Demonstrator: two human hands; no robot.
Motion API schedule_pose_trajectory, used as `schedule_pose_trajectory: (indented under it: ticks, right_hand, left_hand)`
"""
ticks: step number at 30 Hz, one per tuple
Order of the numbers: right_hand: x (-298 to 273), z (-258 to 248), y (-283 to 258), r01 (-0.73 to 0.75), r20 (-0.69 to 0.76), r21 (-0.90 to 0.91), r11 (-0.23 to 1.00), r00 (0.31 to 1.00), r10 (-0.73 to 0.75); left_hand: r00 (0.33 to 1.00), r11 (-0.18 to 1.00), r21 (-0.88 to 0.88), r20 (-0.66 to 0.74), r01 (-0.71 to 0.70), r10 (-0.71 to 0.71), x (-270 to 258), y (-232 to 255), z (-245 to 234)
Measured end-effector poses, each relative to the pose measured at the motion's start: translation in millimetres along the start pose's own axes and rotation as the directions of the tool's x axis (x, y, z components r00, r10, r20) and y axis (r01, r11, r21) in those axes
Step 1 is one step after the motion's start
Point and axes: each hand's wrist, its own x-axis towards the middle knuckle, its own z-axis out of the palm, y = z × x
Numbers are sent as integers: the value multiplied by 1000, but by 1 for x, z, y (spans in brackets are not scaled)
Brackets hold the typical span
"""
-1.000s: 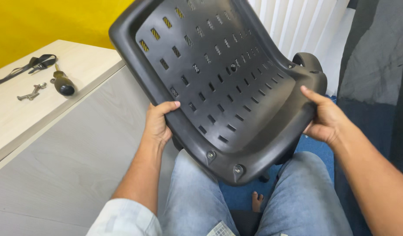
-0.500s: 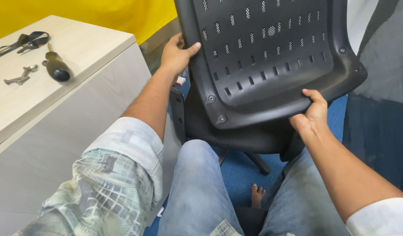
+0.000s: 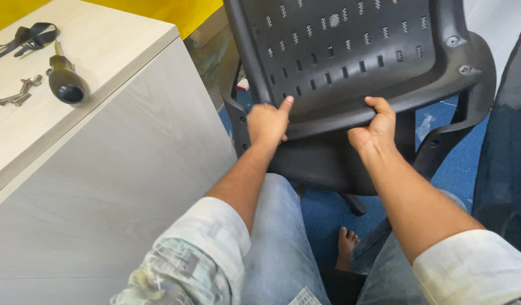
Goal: The person attaches a black plastic backrest to a black office chair seat using a screwdriver and screws. They align the backrest, insert screws into the side holes, and tighten them to secure the backrest to the seat.
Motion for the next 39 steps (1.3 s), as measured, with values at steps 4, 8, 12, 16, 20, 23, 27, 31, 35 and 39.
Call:
schedule_pose_trajectory:
  ticks: [4, 8, 12, 16, 20, 23, 27, 31, 35, 39]
  right_hand:
    - [9, 2, -2, 11, -36, -76, 997, 999, -14]
    - [32, 4, 6, 0, -2, 13, 1000, 1000, 0]
    - [49, 7, 13, -25, 64, 70, 997, 998, 21]
    - [57, 7, 25, -74, 19, 83, 994, 997, 73]
    - [68, 13, 38, -135, 92, 154, 979, 988, 122]
    - [72, 14, 53, -172, -11, 204, 964, 984, 178]
    - [64, -2, 78, -185, -120, 249, 951, 968, 220]
    - [51, -30, 94, -238, -65, 340, 910, 959, 275]
    - [33, -52, 88, -243, -74, 314, 918, 958, 279]
    - [2, -62, 84, -220, -117, 250, 943, 960, 256]
  left_hand:
    - [654, 637, -303, 620, 709, -433, -20, -20, 32]
    - [641, 445, -473, 657, 760, -397, -8, -39, 66]
    - [748, 407, -636, 622, 656, -233, 17, -38, 92]
    - [753, 472, -613, 628, 633, -194, 33, -28, 113]
    - [769, 482, -620, 605, 618, -208, 45, -24, 121]
    - [788, 494, -628, 567, 602, -239, 54, -30, 117]
    - [798, 504, -624, 525, 597, -296, 59, -42, 104]
    - [783, 451, -641, 534, 621, -320, 55, -52, 95]
    - [741, 318, -676, 542, 665, -396, 50, -61, 112]
    - [784, 128, -806, 506, 579, -360, 33, -86, 134]
